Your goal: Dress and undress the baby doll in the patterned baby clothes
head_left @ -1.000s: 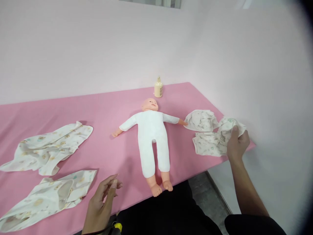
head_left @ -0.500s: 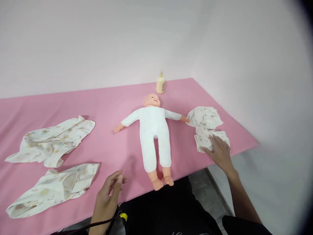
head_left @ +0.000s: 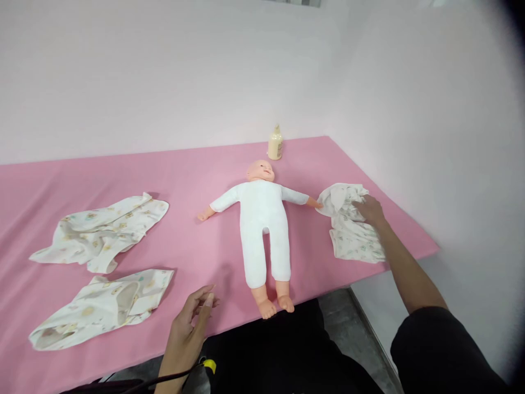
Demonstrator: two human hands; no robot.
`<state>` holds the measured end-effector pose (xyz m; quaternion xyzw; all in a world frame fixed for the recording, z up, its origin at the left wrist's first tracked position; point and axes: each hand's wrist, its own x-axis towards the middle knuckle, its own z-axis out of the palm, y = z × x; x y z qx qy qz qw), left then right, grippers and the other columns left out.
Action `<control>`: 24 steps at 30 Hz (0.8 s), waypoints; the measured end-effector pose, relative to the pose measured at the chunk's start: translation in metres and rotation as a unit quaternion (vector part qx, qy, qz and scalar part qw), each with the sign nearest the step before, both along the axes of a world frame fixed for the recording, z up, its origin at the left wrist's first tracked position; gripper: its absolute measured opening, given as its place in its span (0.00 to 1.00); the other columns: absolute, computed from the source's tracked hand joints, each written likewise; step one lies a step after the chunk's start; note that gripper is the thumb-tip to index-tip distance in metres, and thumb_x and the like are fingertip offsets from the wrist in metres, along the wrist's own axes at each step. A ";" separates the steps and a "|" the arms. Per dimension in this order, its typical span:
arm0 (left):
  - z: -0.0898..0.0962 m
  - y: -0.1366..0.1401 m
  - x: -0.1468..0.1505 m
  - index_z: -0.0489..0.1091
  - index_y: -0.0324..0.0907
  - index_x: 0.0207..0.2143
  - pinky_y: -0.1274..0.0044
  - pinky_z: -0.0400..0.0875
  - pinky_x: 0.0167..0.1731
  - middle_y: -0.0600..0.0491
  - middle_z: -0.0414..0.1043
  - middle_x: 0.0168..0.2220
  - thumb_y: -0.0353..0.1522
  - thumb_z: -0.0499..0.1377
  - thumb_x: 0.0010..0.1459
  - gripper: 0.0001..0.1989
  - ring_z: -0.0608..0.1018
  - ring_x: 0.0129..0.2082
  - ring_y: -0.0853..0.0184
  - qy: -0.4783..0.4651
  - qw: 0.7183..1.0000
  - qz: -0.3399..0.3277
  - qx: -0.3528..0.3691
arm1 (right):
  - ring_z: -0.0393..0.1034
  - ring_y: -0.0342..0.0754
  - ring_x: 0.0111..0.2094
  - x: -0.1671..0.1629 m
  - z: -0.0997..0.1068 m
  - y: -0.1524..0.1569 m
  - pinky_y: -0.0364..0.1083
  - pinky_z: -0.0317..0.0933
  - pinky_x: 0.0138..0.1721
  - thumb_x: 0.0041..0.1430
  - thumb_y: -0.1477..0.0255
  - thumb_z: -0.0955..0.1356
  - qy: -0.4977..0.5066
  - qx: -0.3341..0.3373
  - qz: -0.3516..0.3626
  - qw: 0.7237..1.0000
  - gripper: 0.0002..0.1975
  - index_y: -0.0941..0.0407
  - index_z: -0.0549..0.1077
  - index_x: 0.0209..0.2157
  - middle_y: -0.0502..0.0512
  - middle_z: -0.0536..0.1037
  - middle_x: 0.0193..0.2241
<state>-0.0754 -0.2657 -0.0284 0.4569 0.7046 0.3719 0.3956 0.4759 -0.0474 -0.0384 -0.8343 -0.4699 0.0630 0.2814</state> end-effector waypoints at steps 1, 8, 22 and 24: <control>0.000 -0.001 -0.002 0.70 0.43 0.51 0.69 0.74 0.46 0.49 0.77 0.42 0.56 0.57 0.55 0.31 0.79 0.43 0.60 -0.001 1.000 0.003 0.000 | 0.66 0.51 0.34 0.002 0.004 0.007 0.50 0.60 0.41 0.49 0.67 0.72 0.012 0.046 -0.014 0.999 0.11 0.58 0.72 0.33 0.58 0.75 0.31; 0.003 0.005 -0.017 0.69 0.43 0.52 0.69 0.75 0.44 0.49 0.77 0.41 0.55 0.56 0.57 0.31 0.79 0.42 0.60 0.020 1.000 0.004 0.022 | 0.65 0.47 0.36 -0.010 0.091 0.013 0.48 0.59 0.42 0.61 0.72 0.64 0.017 0.391 -0.024 0.920 0.07 0.54 0.68 0.42 0.58 0.72 0.38; 0.070 0.046 0.017 0.69 0.49 0.54 0.70 0.72 0.49 0.52 0.74 0.48 0.51 0.51 0.65 0.23 0.75 0.49 0.61 0.127 0.971 -0.199 0.047 | 0.68 0.42 0.39 -0.117 0.233 -0.019 0.48 0.64 0.47 0.64 0.76 0.65 0.069 0.630 0.189 0.750 0.03 0.56 0.66 0.38 0.53 0.70 0.36; 0.079 0.052 0.022 0.69 0.49 0.53 0.71 0.72 0.47 0.51 0.74 0.49 0.48 0.51 0.66 0.20 0.74 0.48 0.62 0.134 0.958 -0.243 0.072 | 0.69 0.43 0.39 -0.132 0.243 -0.032 0.47 0.64 0.46 0.63 0.79 0.66 0.158 0.604 0.251 0.740 0.05 0.54 0.66 0.38 0.53 0.72 0.37</control>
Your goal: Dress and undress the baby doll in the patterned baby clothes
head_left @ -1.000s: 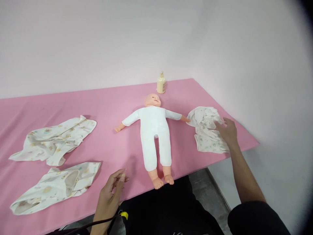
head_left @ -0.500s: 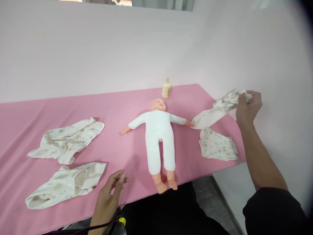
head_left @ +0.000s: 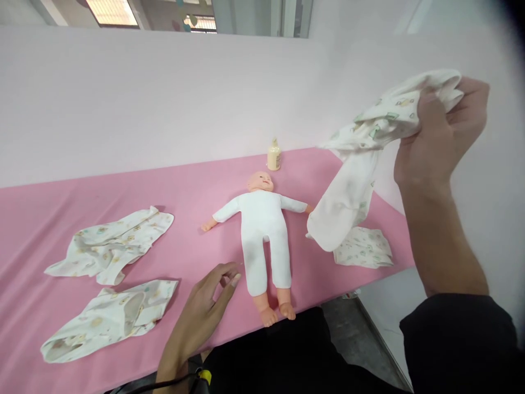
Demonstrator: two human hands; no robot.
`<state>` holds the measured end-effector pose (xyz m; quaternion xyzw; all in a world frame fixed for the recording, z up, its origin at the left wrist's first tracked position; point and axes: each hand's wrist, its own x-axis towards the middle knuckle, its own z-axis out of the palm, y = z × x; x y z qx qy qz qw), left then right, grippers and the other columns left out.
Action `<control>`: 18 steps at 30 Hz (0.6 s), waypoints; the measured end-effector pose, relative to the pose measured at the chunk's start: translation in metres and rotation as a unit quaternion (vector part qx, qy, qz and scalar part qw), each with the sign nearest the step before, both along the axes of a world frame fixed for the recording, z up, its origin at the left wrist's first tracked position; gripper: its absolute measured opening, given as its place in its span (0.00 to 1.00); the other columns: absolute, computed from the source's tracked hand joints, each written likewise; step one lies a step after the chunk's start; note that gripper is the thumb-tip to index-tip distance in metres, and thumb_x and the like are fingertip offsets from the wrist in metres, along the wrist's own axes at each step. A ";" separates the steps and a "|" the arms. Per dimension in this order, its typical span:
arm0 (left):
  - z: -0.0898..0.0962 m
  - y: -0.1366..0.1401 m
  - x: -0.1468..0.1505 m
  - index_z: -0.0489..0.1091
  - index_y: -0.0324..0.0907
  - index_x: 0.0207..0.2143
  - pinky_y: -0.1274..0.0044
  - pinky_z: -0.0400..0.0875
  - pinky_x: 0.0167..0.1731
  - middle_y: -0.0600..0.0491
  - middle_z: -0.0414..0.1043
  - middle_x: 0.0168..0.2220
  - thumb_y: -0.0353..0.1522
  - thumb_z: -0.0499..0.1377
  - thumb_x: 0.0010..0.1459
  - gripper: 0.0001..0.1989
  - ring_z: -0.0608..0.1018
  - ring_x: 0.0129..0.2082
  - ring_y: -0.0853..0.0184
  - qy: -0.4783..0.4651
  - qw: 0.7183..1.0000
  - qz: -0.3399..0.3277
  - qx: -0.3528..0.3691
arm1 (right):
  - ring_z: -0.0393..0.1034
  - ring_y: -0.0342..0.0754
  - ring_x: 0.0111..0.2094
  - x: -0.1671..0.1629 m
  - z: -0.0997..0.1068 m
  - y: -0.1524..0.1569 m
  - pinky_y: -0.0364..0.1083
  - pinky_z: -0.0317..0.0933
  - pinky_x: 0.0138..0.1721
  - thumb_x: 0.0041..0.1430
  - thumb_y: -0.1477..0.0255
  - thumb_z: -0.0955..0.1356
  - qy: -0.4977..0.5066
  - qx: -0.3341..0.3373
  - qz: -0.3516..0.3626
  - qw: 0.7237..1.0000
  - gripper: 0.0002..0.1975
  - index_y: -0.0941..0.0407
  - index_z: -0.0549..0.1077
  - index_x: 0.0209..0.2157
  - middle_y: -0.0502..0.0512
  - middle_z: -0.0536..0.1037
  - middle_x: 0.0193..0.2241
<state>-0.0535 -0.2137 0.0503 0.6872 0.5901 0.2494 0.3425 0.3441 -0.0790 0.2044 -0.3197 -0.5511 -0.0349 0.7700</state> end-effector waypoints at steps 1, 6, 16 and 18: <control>0.006 0.005 0.003 0.68 0.49 0.53 0.71 0.72 0.47 0.51 0.73 0.50 0.47 0.51 0.67 0.19 0.74 0.48 0.62 0.002 1.000 -0.025 0.019 | 0.69 0.43 0.38 -0.011 0.004 -0.009 0.46 0.65 0.44 0.63 0.80 0.66 0.009 -0.016 0.064 0.998 0.06 0.54 0.67 0.38 0.53 0.72 0.36; 0.052 0.040 0.039 0.52 0.54 0.67 0.67 0.71 0.53 0.47 0.57 0.65 0.42 0.61 0.61 0.35 0.70 0.58 0.58 -0.034 0.975 -0.106 0.194 | 0.69 0.42 0.31 -0.087 0.009 -0.057 0.44 0.62 0.31 0.59 0.81 0.70 0.038 -0.101 0.278 0.955 0.06 0.58 0.72 0.37 0.52 0.74 0.32; 0.102 0.075 0.070 0.72 0.42 0.48 0.78 0.73 0.36 0.53 0.76 0.41 0.31 0.61 0.60 0.13 0.77 0.37 0.70 -0.274 0.854 0.059 0.437 | 0.70 0.51 0.52 -0.146 -0.020 -0.086 0.52 0.70 0.49 0.58 0.63 0.74 -0.141 -0.200 0.291 0.925 0.31 0.44 0.62 0.61 0.52 0.71 0.53; 0.104 0.074 0.065 0.72 0.42 0.47 0.77 0.73 0.39 0.52 0.76 0.42 0.36 0.61 0.61 0.13 0.78 0.39 0.69 -0.309 0.847 0.135 0.410 | 0.69 0.52 0.53 -0.146 -0.033 -0.084 0.53 0.69 0.52 0.56 0.61 0.75 -0.197 -0.227 0.255 0.919 0.32 0.45 0.63 0.60 0.54 0.71 0.53</control>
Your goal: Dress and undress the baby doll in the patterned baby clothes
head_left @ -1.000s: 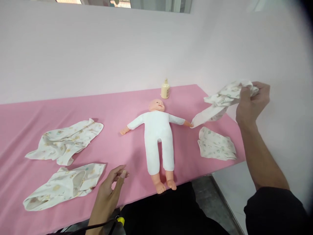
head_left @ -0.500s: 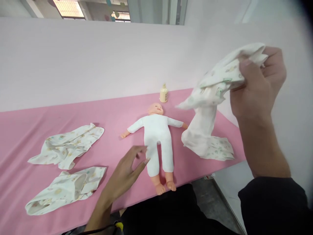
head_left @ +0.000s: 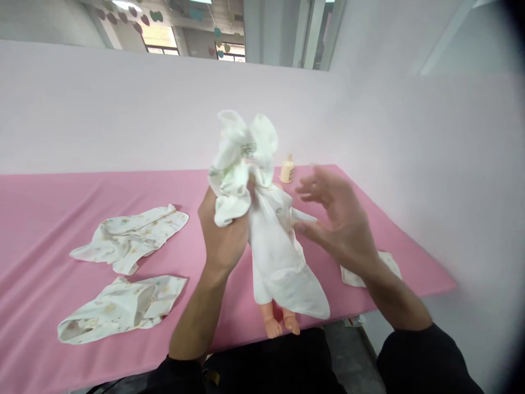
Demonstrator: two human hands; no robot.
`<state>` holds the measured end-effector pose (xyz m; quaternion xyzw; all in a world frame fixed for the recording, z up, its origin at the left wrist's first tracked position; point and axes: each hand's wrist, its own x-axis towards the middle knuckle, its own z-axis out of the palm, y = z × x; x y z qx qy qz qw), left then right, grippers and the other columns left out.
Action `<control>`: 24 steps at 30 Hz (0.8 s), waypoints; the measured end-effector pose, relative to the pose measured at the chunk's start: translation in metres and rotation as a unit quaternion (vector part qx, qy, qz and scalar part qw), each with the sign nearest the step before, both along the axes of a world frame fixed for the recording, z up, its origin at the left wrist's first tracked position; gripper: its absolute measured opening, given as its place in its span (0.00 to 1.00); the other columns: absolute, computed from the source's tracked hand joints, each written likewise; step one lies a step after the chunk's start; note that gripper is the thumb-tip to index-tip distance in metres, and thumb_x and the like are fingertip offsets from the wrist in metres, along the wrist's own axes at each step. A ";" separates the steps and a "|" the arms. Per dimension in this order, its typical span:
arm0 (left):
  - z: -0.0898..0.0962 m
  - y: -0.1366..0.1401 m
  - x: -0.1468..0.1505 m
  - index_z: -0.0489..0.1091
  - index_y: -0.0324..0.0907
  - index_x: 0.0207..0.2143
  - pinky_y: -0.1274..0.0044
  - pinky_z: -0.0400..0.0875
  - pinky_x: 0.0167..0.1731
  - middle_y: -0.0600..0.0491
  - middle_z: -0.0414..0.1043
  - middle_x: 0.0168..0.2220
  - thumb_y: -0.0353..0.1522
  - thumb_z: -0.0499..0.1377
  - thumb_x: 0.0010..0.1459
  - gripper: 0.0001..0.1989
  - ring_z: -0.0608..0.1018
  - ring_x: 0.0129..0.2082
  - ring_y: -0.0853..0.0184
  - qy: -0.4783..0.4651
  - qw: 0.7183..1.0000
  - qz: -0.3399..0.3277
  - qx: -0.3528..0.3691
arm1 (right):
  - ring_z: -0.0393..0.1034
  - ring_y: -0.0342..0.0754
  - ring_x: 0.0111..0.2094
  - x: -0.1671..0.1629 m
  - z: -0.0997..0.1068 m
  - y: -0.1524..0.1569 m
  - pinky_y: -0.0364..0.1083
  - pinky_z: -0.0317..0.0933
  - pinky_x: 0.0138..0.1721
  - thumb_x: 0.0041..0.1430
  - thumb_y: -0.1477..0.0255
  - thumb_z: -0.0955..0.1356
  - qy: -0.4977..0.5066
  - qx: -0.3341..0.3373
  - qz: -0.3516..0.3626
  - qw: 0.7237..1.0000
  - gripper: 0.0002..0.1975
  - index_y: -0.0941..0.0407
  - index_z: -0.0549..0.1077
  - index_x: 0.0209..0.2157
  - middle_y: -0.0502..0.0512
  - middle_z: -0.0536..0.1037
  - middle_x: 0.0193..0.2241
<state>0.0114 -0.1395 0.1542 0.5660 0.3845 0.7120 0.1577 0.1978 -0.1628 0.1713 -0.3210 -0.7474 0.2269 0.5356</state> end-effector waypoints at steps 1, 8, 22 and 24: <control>0.001 0.000 -0.001 0.73 0.41 0.46 0.77 0.73 0.38 0.52 0.76 0.41 0.38 0.61 0.62 0.13 0.78 0.39 0.69 -0.022 1.000 0.011 -0.019 | 0.69 0.52 0.52 -0.002 -0.007 0.001 0.53 0.69 0.51 0.55 0.59 0.75 -0.040 -0.013 -0.005 0.999 0.31 0.47 0.65 0.58 0.54 0.72 0.51; 0.000 0.001 0.000 0.72 0.41 0.37 0.79 0.71 0.31 0.54 0.74 0.34 0.38 0.65 0.57 0.11 0.75 0.32 0.70 -0.009 0.997 -0.003 -0.073 | 0.64 0.46 0.32 -0.030 -0.032 0.007 0.48 0.61 0.32 0.64 0.58 0.68 -0.198 -0.013 -0.080 0.977 0.16 0.54 0.65 0.31 0.53 0.70 0.33; 0.000 0.026 -0.065 0.73 0.40 0.34 0.81 0.67 0.23 0.54 0.71 0.27 0.45 0.65 0.56 0.16 0.73 0.28 0.71 0.022 0.990 -0.020 -0.140 | 0.63 0.43 0.25 0.009 0.000 0.060 0.43 0.55 0.24 0.63 0.57 0.69 0.052 -0.084 -0.165 0.981 0.15 0.53 0.69 0.30 0.50 0.70 0.26; 0.001 0.024 -0.066 0.72 0.40 0.30 0.81 0.66 0.22 0.55 0.68 0.24 0.46 0.64 0.56 0.18 0.71 0.26 0.72 0.020 0.991 -0.002 -0.131 | 0.64 0.44 0.27 0.004 -0.005 0.067 0.44 0.57 0.26 0.62 0.55 0.69 -0.007 -0.066 -0.188 0.980 0.16 0.54 0.71 0.31 0.50 0.72 0.27</control>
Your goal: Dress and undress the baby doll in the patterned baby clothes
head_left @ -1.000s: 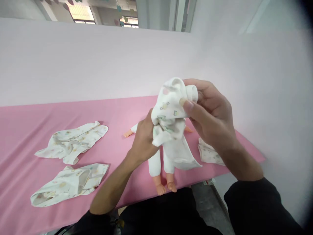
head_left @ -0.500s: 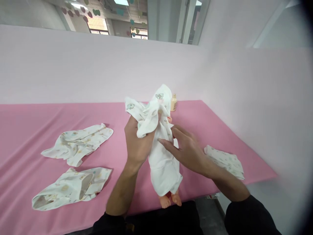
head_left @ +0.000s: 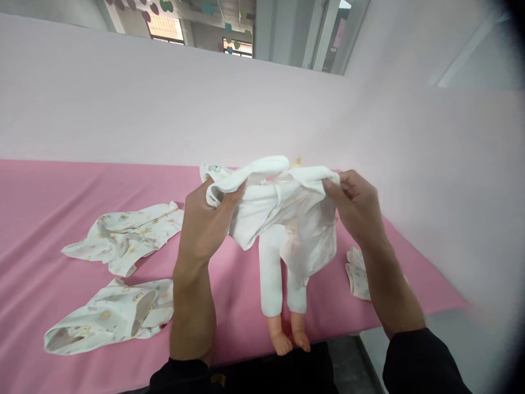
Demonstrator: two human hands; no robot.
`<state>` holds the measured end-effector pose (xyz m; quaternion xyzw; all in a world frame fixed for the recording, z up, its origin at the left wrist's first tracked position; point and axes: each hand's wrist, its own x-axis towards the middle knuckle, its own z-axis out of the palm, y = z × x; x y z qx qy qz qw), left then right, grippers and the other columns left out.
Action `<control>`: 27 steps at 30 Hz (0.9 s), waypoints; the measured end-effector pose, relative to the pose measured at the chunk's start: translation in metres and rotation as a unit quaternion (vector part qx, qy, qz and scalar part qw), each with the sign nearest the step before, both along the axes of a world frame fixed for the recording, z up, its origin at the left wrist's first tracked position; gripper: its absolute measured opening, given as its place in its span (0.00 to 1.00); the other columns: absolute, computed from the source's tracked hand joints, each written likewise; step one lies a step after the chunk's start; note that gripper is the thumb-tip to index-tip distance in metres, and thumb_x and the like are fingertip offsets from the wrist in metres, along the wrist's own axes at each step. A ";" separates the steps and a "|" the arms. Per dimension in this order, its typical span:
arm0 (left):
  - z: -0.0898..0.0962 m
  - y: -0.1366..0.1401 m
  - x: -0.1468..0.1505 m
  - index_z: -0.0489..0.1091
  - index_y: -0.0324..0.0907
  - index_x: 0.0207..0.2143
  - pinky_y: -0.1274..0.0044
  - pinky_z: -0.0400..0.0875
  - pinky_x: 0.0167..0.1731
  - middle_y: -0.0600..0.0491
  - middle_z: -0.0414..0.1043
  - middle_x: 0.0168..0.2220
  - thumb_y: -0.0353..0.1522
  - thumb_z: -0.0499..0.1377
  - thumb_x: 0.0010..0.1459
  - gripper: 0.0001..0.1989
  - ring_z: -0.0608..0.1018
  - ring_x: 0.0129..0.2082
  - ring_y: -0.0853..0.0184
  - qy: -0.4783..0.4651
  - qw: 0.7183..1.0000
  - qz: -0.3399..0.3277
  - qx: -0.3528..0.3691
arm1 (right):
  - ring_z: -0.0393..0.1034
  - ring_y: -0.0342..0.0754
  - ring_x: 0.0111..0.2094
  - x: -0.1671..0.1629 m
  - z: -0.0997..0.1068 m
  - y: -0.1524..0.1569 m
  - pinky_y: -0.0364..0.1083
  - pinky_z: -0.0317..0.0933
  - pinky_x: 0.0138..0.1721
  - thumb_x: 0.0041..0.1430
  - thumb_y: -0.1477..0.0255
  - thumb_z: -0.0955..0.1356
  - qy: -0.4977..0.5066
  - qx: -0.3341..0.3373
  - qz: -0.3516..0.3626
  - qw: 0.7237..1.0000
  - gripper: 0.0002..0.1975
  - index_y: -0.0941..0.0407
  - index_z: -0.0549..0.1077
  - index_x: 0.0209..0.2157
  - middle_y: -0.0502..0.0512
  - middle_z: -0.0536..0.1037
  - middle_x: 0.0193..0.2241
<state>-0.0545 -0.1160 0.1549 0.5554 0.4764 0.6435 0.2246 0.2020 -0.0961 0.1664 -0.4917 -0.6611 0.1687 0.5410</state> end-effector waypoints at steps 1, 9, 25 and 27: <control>0.001 -0.002 -0.001 0.70 0.40 0.27 0.81 0.66 0.22 0.55 0.66 0.22 0.46 0.64 0.57 0.19 0.70 0.25 0.73 0.000 1.000 0.011 0.006 | 0.64 0.44 0.27 -0.002 -0.004 0.002 0.44 0.58 0.27 0.62 0.55 0.69 -0.036 -0.002 -0.006 0.999 0.16 0.54 0.71 0.32 0.50 0.72 0.26; 0.008 -0.014 -0.007 0.62 0.41 0.21 0.80 0.62 0.21 0.57 0.60 0.20 0.48 0.62 0.59 0.24 0.66 0.22 0.75 -0.026 0.999 0.031 0.021 | 0.70 0.48 0.38 -0.030 -0.024 -0.034 0.47 0.66 0.38 0.60 0.56 0.71 -0.145 -0.048 0.098 0.983 0.17 0.52 0.72 0.44 0.54 0.75 0.38; 0.011 -0.021 -0.001 0.70 0.45 0.54 0.75 0.75 0.39 0.48 0.74 0.49 0.45 0.64 0.57 0.26 0.77 0.48 0.61 0.111 0.958 -0.260 -0.037 | 0.69 0.46 0.31 -0.071 0.013 -0.018 0.46 0.66 0.31 0.63 0.57 0.67 0.176 -0.044 0.207 0.961 0.12 0.51 0.67 0.35 0.50 0.70 0.28; 0.009 -0.020 0.005 0.70 0.45 0.54 0.77 0.74 0.36 0.50 0.75 0.46 0.45 0.63 0.58 0.24 0.78 0.42 0.65 0.122 0.956 -0.261 -0.052 | 0.69 0.46 0.33 -0.072 0.025 -0.015 0.46 0.67 0.34 0.63 0.59 0.66 0.219 0.006 0.199 0.955 0.10 0.51 0.67 0.35 0.50 0.69 0.29</control>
